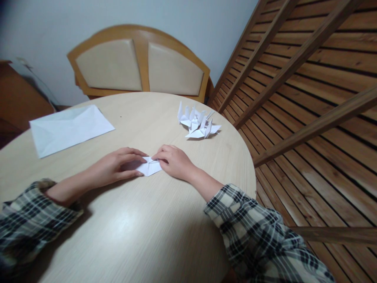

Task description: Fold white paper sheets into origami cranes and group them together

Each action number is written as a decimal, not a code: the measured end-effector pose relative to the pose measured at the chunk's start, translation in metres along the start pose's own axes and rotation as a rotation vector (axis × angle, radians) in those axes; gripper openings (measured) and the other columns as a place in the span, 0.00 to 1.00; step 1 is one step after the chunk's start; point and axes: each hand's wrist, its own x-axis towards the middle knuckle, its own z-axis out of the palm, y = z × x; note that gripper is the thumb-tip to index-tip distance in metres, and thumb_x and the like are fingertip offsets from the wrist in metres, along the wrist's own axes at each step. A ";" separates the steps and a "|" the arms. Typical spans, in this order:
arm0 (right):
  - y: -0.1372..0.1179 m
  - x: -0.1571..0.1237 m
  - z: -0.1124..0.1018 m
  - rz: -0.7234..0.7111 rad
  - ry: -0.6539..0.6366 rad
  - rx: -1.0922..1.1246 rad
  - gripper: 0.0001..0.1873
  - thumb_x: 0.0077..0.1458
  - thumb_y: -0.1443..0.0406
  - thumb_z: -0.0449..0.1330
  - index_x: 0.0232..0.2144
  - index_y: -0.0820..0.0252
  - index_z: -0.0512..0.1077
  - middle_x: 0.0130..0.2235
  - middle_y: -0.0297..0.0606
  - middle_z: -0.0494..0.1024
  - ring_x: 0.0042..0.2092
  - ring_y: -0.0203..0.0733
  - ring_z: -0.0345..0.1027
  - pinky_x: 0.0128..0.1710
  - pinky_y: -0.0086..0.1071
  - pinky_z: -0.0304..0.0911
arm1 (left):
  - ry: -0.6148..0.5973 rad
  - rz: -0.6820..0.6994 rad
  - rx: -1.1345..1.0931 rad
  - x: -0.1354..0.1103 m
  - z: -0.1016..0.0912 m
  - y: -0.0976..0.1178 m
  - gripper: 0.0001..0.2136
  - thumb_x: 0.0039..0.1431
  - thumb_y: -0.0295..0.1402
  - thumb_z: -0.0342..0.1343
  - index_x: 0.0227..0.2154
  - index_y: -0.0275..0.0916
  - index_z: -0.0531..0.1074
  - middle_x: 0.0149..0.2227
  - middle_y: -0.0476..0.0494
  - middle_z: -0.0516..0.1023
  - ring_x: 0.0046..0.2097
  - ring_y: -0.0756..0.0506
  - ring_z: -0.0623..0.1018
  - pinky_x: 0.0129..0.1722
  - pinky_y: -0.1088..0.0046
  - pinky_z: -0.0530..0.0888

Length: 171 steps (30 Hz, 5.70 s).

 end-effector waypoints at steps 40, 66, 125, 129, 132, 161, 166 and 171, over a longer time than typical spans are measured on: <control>-0.022 0.000 0.001 0.111 0.042 0.002 0.15 0.58 0.68 0.64 0.49 0.58 0.74 0.47 0.40 0.75 0.49 0.42 0.70 0.50 0.37 0.64 | 0.086 -0.059 0.090 0.003 0.001 0.016 0.07 0.63 0.33 0.52 0.42 0.39 0.71 0.42 0.39 0.78 0.43 0.41 0.78 0.42 0.62 0.75; -0.030 0.007 0.007 0.110 -0.004 -0.221 0.07 0.63 0.68 0.59 0.36 0.58 0.77 0.38 0.38 0.78 0.42 0.43 0.69 0.42 0.35 0.59 | 0.154 -0.060 0.301 0.009 0.016 0.017 0.07 0.67 0.33 0.54 0.36 0.37 0.75 0.35 0.41 0.79 0.36 0.42 0.75 0.34 0.68 0.69; -0.002 -0.006 -0.028 0.364 -0.165 0.499 0.09 0.59 0.61 0.61 0.31 0.59 0.69 0.28 0.33 0.76 0.31 0.36 0.70 0.31 0.29 0.60 | 0.154 0.130 0.105 0.001 0.005 -0.004 0.13 0.67 0.25 0.50 0.42 0.40 0.80 0.41 0.40 0.80 0.44 0.42 0.76 0.44 0.64 0.73; -0.009 -0.006 -0.028 0.325 -0.234 0.664 0.07 0.61 0.67 0.56 0.42 0.60 0.70 0.34 0.37 0.82 0.36 0.37 0.75 0.38 0.31 0.65 | 0.159 0.119 0.147 0.002 0.006 -0.006 0.13 0.67 0.25 0.49 0.43 0.40 0.80 0.41 0.40 0.81 0.44 0.42 0.76 0.44 0.64 0.74; -0.008 -0.005 -0.028 0.273 -0.182 0.537 0.08 0.61 0.68 0.57 0.42 0.60 0.74 0.37 0.37 0.81 0.37 0.37 0.72 0.38 0.32 0.65 | 0.137 0.119 0.130 0.001 0.005 -0.005 0.12 0.68 0.27 0.50 0.44 0.38 0.79 0.42 0.38 0.81 0.44 0.42 0.77 0.45 0.63 0.75; -0.004 -0.001 -0.013 -0.071 -0.033 0.018 0.05 0.60 0.69 0.62 0.36 0.58 0.79 0.40 0.40 0.77 0.45 0.44 0.69 0.48 0.38 0.63 | -0.009 0.092 0.055 0.001 0.004 0.007 0.11 0.68 0.39 0.55 0.46 0.41 0.76 0.47 0.39 0.77 0.49 0.41 0.77 0.49 0.62 0.74; -0.008 0.003 -0.011 -0.049 -0.032 0.040 0.06 0.60 0.71 0.60 0.34 0.59 0.77 0.39 0.39 0.80 0.45 0.43 0.71 0.50 0.39 0.62 | 0.002 0.032 0.040 0.002 0.003 0.012 0.12 0.66 0.43 0.56 0.44 0.39 0.74 0.45 0.41 0.78 0.46 0.40 0.77 0.47 0.62 0.73; -0.012 0.004 -0.009 0.041 -0.009 0.073 0.06 0.59 0.72 0.60 0.34 0.60 0.77 0.35 0.38 0.80 0.41 0.42 0.70 0.47 0.36 0.61 | 0.039 -0.011 -0.001 0.005 0.003 0.017 0.13 0.66 0.45 0.55 0.40 0.39 0.73 0.39 0.43 0.78 0.40 0.42 0.76 0.41 0.66 0.72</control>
